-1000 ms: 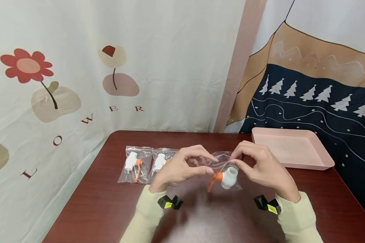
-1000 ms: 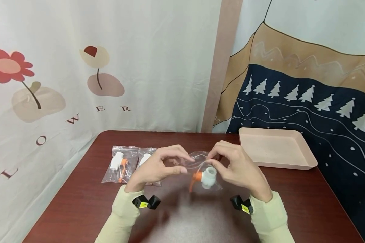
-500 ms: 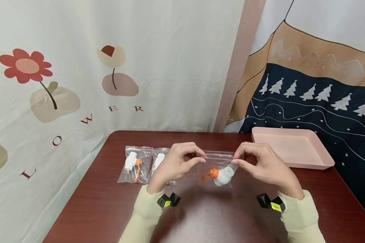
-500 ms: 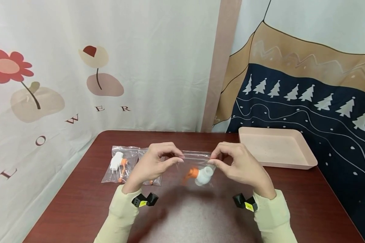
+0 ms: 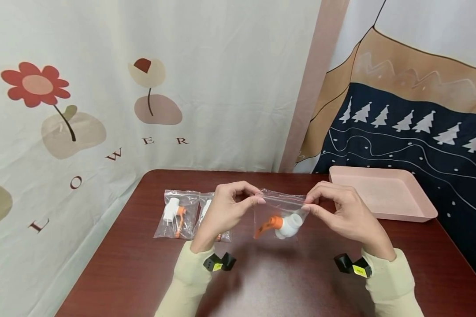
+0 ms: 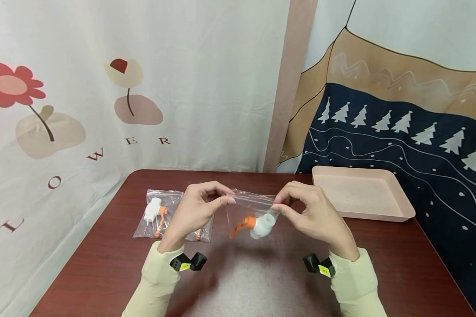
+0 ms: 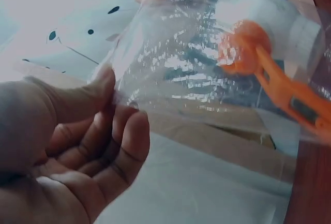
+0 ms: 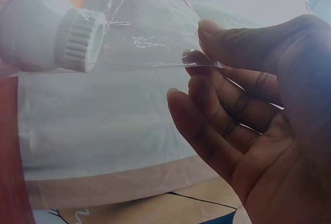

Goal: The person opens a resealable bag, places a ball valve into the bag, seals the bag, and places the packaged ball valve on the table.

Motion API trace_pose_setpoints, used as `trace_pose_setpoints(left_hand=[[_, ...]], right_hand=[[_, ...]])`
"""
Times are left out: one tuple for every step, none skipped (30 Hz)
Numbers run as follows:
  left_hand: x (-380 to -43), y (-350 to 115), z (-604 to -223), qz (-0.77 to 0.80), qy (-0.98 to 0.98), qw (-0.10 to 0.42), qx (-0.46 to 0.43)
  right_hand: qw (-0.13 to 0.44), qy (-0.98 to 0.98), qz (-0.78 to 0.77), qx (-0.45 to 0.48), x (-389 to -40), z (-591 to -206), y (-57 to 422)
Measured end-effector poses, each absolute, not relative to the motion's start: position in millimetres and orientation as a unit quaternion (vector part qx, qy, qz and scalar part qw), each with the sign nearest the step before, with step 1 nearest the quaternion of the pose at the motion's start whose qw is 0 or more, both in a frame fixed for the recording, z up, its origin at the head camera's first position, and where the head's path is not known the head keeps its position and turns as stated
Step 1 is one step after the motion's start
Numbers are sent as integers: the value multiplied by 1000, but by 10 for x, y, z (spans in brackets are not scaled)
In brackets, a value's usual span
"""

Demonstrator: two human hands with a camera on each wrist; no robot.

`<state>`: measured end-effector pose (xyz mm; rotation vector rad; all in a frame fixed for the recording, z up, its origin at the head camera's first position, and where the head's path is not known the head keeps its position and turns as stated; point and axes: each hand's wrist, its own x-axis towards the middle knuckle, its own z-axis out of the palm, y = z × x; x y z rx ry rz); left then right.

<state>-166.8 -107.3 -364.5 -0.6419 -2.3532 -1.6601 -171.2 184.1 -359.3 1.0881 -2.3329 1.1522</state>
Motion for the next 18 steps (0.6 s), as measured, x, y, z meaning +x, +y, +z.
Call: trace_pose_setpoints(left_hand=[[-1666, -1069, -3642, -562, -796, 91, -205], [-1665, -1065, -3640, -565, -797, 88, -196], [-1665, -1061, -3640, -567, -797, 86, -190], [-1665, -1060, -3642, -568, -797, 84, -184], [-1665, -1057, -3642, -570, -797, 83, -181], [-1664, -1054, -3639, -571, -798, 83, -176], [-1664, -1050, -3640, -572, -798, 83, -173], [-1663, -1045, -3640, -574, -797, 83, -170], [-1661, -1041, -3640, -576, -796, 85, -169], [-1659, -1037, -3639, -578, -793, 87, -170], [-1657, -1031, -3639, -581, -790, 89, -172], [-1656, -1026, -3641, -586, -786, 92, -175], [-1655, -1021, -3644, -590, -781, 94, -180], [-1653, -1017, -3647, -596, -776, 95, -185], [-1651, -1013, -3651, -601, -770, 97, -191], [-1651, -1009, -3656, -608, -763, 98, -197], [-1650, -1004, -3660, -614, -756, 100, -203], [-1649, -998, -3662, -620, -749, 103, -209]], right_hand=[[160, -817, 404, 379, -1712, -3592, 1841], [162, -818, 403, 378, -1711, -3592, 1840], [165, -818, 402, 377, -1712, -3592, 1840], [168, -817, 402, 377, -1714, -3592, 1841], [169, -817, 404, 376, -1713, -3590, 1841], [172, -815, 405, 378, -1716, -3589, 1842], [171, -815, 406, 377, -1718, -3588, 1844], [169, -814, 408, 376, -1722, -3588, 1847], [167, -814, 410, 376, -1728, -3590, 1851], [164, -814, 413, 375, -1732, -3591, 1854], [159, -814, 415, 374, -1735, -3592, 1857], [153, -815, 417, 371, -1738, -3597, 1861], [147, -816, 420, 368, -1741, -3599, 1866], [144, -816, 422, 369, -1746, -3604, 1870], [141, -815, 424, 370, -1749, -3609, 1872], [136, -815, 426, 368, -1752, -3613, 1875], [131, -815, 428, 368, -1755, -3618, 1876], [126, -815, 430, 367, -1757, -3622, 1878]])
